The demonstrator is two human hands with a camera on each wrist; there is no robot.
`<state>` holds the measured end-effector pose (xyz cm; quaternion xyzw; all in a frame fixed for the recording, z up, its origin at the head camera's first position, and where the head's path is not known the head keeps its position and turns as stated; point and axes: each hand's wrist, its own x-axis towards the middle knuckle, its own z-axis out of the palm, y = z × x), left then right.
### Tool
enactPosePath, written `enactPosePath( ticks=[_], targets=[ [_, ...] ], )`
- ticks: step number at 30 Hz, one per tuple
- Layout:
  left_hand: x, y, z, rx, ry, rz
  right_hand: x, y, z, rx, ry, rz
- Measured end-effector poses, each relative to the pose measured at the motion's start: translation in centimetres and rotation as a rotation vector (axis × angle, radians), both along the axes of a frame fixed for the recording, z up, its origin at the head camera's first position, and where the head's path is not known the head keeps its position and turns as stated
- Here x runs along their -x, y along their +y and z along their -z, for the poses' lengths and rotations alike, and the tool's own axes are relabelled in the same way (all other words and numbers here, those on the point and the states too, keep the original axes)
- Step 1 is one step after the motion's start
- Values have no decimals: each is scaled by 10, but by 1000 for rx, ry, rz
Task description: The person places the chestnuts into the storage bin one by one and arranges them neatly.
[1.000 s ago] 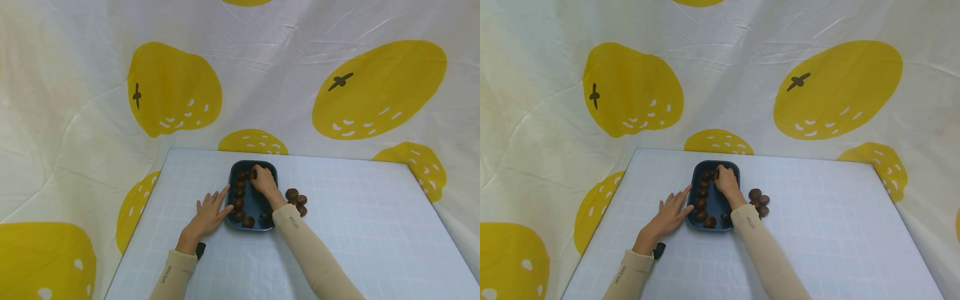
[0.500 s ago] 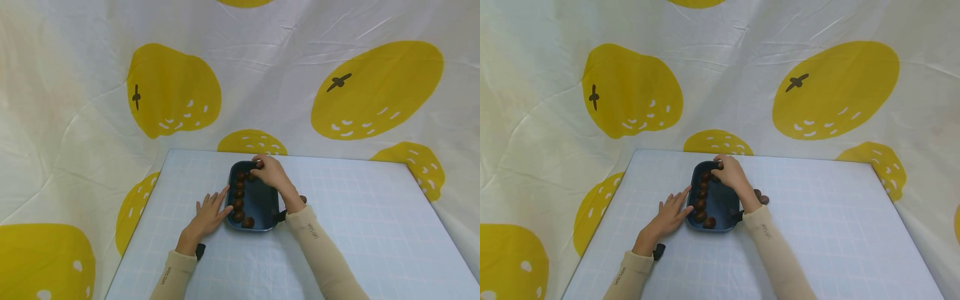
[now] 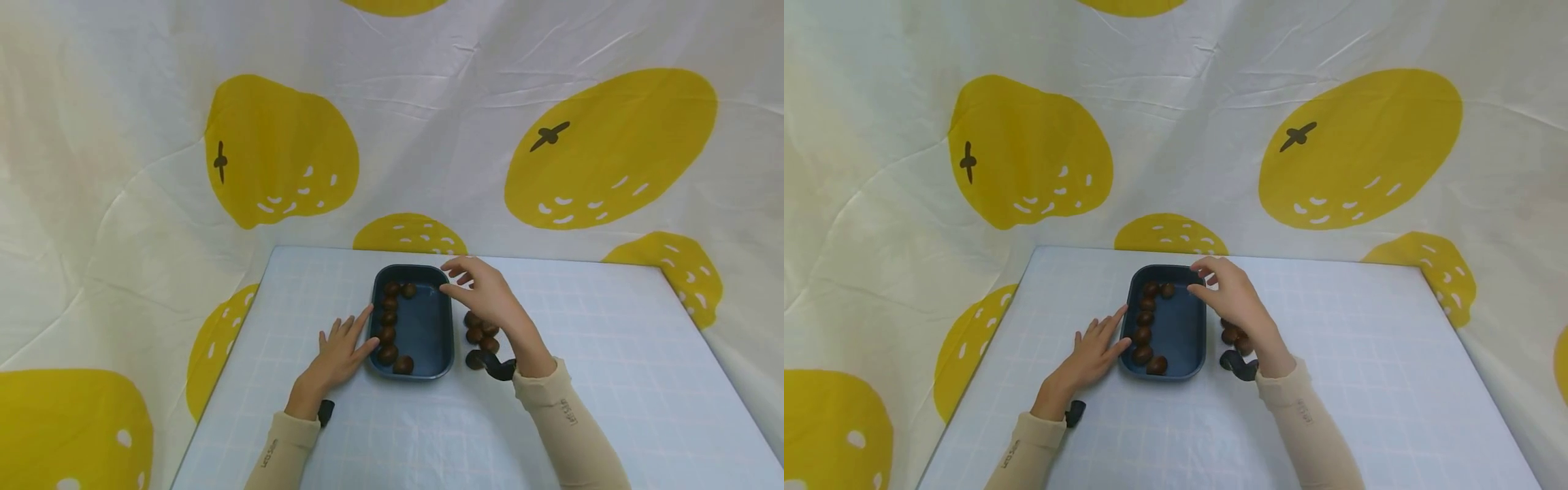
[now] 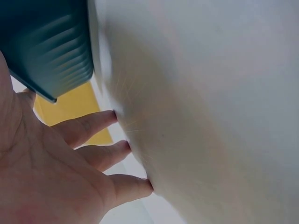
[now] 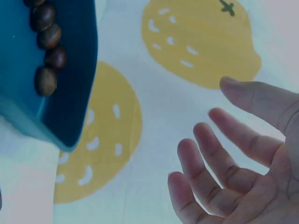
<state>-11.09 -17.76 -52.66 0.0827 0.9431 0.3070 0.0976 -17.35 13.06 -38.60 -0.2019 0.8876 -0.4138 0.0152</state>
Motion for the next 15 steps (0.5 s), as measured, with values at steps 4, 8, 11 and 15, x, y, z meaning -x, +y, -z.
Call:
enactPosePath(
  ticks=[4,8,11,15],
  targets=[
    [0,0,0,-5,2,3,-9,20,5,17,31,-5],
    [-1,0,0,-4,2,-3,-11,37,18,7,44,15],
    [-1,-1,0,3,-5,-6,-7,50,31,-5,41,27],
    [0,0,0,4,-15,-3,1,67,53,3,15,10]
  ],
)
